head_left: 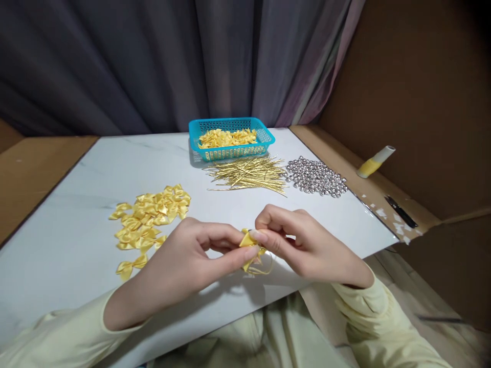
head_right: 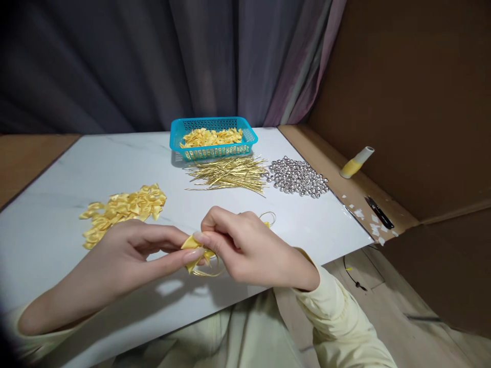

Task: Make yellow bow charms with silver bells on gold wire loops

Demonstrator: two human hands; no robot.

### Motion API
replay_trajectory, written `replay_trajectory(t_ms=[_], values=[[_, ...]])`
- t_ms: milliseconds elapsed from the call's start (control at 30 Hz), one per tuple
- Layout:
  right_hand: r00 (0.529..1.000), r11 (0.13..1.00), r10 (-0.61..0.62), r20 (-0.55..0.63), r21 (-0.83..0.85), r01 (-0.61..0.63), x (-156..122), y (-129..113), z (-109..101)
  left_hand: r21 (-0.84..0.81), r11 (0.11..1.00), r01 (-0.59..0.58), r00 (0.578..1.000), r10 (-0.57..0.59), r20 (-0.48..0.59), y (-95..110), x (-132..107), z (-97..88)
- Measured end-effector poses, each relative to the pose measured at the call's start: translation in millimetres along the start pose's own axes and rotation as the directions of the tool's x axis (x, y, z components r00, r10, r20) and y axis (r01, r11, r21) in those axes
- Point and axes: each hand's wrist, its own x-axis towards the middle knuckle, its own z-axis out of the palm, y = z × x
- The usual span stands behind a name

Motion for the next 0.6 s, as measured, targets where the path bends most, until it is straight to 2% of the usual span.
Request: replay_trajectory(t_ms=[300,600], values=[[0.998,1.000,-0.016,-0.053,0.009,0.016,-0.3,0.9,1.6,-0.036,0.999,0.011,0.999,-0.012,-0.040,2.0,-0.7,0.2],[0.997,0.999,-0.026,-0.068,0.024,0.027,0.3,0.5,3.1,0.008,1.000,0.014,0.998,-0.014,-0.056,4.4,-0.5,0.6]])
